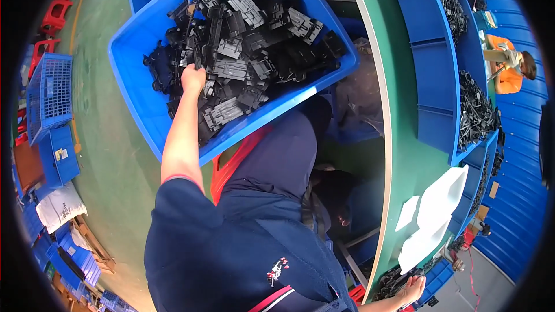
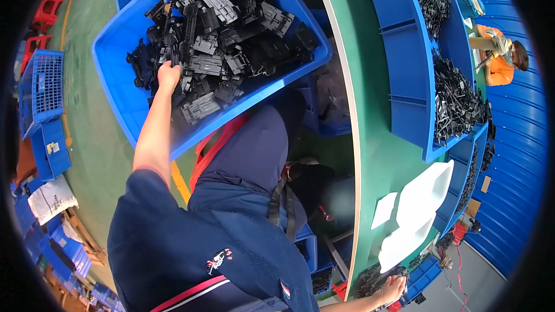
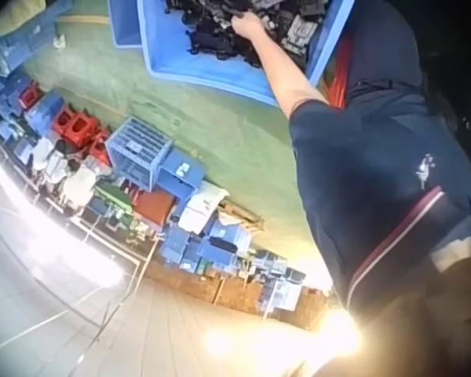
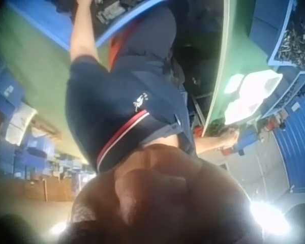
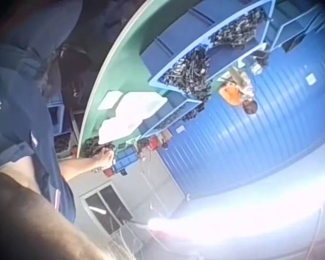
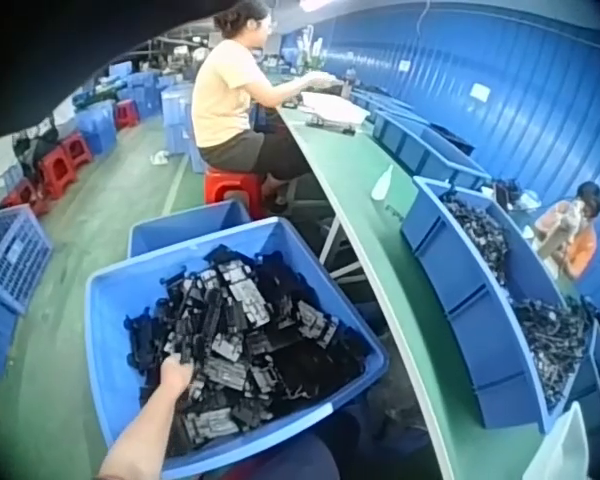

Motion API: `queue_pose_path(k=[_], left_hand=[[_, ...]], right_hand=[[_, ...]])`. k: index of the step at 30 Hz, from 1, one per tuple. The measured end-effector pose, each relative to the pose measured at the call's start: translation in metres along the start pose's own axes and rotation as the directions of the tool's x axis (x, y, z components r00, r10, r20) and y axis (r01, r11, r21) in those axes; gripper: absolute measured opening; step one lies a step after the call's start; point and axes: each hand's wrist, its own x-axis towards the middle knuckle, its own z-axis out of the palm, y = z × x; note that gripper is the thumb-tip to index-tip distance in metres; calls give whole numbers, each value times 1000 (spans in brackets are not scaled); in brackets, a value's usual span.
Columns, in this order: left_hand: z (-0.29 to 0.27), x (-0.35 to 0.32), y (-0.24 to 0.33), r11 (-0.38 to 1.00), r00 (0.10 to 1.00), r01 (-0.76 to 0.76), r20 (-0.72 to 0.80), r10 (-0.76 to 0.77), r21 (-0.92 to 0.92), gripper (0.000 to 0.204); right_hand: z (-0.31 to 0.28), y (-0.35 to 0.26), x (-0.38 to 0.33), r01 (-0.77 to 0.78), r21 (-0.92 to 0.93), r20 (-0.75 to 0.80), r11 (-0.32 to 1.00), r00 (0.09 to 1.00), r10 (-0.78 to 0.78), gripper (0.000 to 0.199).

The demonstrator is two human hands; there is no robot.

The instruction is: The person assembles small plastic components onto a black toy car chassis by hand.

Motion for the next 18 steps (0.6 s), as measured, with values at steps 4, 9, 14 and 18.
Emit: queue_pose_path(k=[4, 9, 14, 18], left_hand=[[-45, -65, 20, 459, 966, 259, 236, -109, -850, 21], [-80, -147, 63, 289, 925, 317, 361, 116, -904, 28], [-84, -219, 141, 398, 703, 347, 516, 488, -849, 34], [-77, -293, 189, 637, 463, 71, 591, 660, -767, 37]], right_hand=[[1, -11, -4, 14, 159, 56, 987, 998, -24, 30], [36, -54, -20, 43, 341, 221, 939, 967, -125, 36], [73, -78, -65, -74, 550, 556, 832, 776, -298, 27], [119, -83, -132, -140, 589, 720, 796, 538, -438, 13]])
